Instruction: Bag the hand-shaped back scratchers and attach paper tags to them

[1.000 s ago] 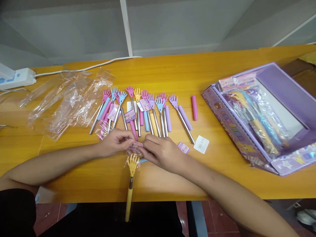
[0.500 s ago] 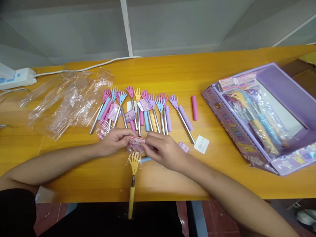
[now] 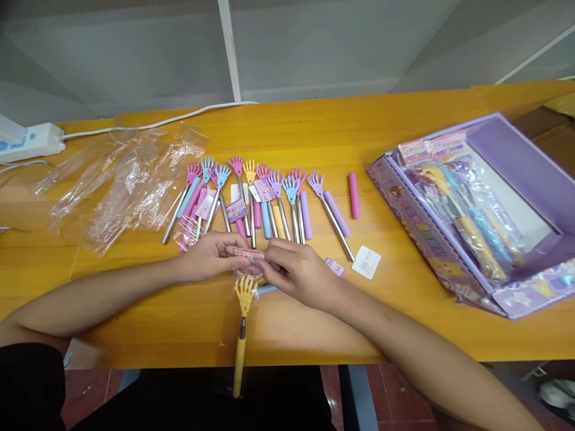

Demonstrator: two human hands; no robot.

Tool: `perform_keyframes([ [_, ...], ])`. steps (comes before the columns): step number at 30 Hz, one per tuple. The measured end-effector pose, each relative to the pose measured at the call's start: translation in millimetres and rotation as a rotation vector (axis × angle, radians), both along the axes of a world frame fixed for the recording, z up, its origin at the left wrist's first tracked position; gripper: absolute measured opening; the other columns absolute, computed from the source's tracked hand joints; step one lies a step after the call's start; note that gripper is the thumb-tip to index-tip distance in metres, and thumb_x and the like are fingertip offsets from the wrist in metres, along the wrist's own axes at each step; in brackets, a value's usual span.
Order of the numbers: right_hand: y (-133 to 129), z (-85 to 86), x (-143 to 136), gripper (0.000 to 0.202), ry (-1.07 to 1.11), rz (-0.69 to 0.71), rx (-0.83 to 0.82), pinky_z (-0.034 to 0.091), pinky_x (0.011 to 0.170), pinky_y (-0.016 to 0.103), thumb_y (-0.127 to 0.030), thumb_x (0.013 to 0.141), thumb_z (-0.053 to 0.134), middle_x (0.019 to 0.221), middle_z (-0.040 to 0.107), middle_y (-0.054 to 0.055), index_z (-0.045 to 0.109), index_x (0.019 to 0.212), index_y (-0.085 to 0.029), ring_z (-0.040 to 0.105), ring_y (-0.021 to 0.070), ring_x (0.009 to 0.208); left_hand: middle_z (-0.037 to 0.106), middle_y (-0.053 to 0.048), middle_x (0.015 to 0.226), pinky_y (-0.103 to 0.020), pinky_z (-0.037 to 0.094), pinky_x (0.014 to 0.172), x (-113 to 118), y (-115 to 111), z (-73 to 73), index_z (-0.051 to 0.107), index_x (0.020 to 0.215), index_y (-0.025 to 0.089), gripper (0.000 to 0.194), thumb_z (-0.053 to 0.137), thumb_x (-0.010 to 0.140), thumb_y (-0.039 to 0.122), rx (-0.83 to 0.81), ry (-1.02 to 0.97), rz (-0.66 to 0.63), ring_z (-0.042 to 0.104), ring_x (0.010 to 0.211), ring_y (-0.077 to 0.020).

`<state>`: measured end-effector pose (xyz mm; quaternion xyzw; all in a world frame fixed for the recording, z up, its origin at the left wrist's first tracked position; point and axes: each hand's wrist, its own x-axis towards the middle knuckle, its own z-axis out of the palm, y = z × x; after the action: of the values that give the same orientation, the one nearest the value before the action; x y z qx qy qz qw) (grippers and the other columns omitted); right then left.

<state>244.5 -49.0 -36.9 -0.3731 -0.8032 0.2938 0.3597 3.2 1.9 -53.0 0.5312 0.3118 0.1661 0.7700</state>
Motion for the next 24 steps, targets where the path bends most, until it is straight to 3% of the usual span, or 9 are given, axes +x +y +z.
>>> perform_keyframes([
  [5, 0.2, 1.8, 0.6, 0.031, 0.029, -0.069, -0.004, 0.034, 0.056, 0.028, -0.018, 0.107, 0.059, 0.07, 0.047, -0.002, 0.053, 0.077, -0.022, 0.044, 0.0126, 0.061, 0.084, -0.01, 0.111, -0.028, 0.065, 0.084, -0.8, 3.8, -0.9, 0.074, 0.123, 0.016, 0.037, 0.081, 0.096, 0.04, 0.027, -0.015, -0.026, 0.083, 0.095, -0.0178],
  [10, -2.2, 1.2, 1.2, 0.034, 0.114, -0.301, -0.06, 0.036, 0.057, 0.031, -0.027, 0.11, 0.056, 0.069, 0.051, -0.001, 0.055, 0.077, -0.022, 0.047, 0.0143, 0.061, 0.082, -0.015, 0.117, -0.036, 0.066, 0.094, -2.5, 3.1, 5.1, 0.059, 0.148, 0.016, 0.053, 0.069, 0.106, 0.045, 0.012, -0.148, -0.035, 0.083, 0.099, -0.0216],
  [12, -2.0, 0.2, 1.3, 0.037, 0.226, -0.457, -0.123, 0.039, 0.055, 0.031, -0.037, 0.112, 0.055, 0.066, 0.053, -0.001, 0.055, 0.078, -0.023, 0.049, 0.0149, 0.058, 0.081, -0.018, 0.121, -0.037, 0.066, 0.093, -3.1, 2.1, 9.0, 0.059, 0.147, 0.017, 0.05, 0.065, 0.107, 0.046, 0.033, -0.19, -0.119, 0.083, 0.1, -0.0228],
  [15, 0.3, -1.6, -0.2, 0.036, 0.417, -0.573, -0.27, 0.037, 0.044, 0.03, -0.05, 0.11, 0.057, 0.058, 0.052, -0.004, 0.056, 0.084, -0.025, 0.046, 0.014, 0.046, 0.085, -0.013, 0.108, -0.025, 0.061, 0.074, -3.9, 1.7, 13.4, 0.071, 0.128, 0.018, 0.035, 0.072, 0.103, 0.041, 0.221, -0.074, -0.346, 0.079, 0.079, -0.0154],
  [17, 2.3, -3.4, -1.6, 0.031, 0.503, -0.535, -0.393, 0.034, 0.038, 0.03, -0.053, 0.109, 0.059, 0.055, 0.051, -0.006, 0.057, 0.093, -0.026, 0.044, 0.0135, 0.039, 0.086, -0.007, 0.093, -0.018, 0.05, 0.058, -4.2, 1.9, 14.3, 0.076, 0.118, 0.019, 0.026, 0.076, 0.101, 0.038, 0.356, 0.009, -0.418, 0.07, 0.063, -0.0097],
  [19, 3.8, -5.7, -2.4, 0.028, 0.558, -0.474, -0.488, 0.035, 0.036, 0.029, -0.054, 0.107, 0.061, 0.053, 0.052, -0.007, 0.056, 0.101, -0.028, 0.046, 0.0141, 0.037, 0.085, -0.006, 0.086, -0.016, 0.046, 0.053, -4.3, 1.7, 13.6, 0.077, 0.112, 0.018, 0.023, 0.074, 0.101, 0.037, 0.374, 0.027, -0.394, 0.065, 0.056, -0.0078],
  [22, 3.8, -7.8, -1.1, 0.032, 0.607, -0.374, -0.561, 0.044, 0.039, 0.03, -0.058, 0.105, 0.065, 0.059, 0.058, -0.007, 0.053, 0.109, -0.028, 0.056, 0.0162, 0.041, 0.085, -0.009, 0.091, -0.018, 0.054, 0.057, -3.6, 0.2, 11.7, 0.074, 0.106, 0.015, 0.024, 0.072, 0.102, 0.039, 0.256, 0.001, -0.271, 0.07, 0.057, -0.0087],
  [24, 2.0, -7.3, 0.5, 0.035, 0.583, -0.237, -0.634, 0.05, 0.043, 0.03, -0.062, 0.105, 0.061, 0.064, 0.063, -0.005, 0.055, 0.108, -0.027, 0.063, 0.017, 0.046, 0.084, -0.011, 0.096, -0.02, 0.058, 0.061, -2.7, -0.7, 10.8, 0.071, 0.105, 0.014, 0.024, 0.072, 0.103, 0.039, 0.188, -0.044, -0.164, 0.075, 0.061, -0.0103],
])
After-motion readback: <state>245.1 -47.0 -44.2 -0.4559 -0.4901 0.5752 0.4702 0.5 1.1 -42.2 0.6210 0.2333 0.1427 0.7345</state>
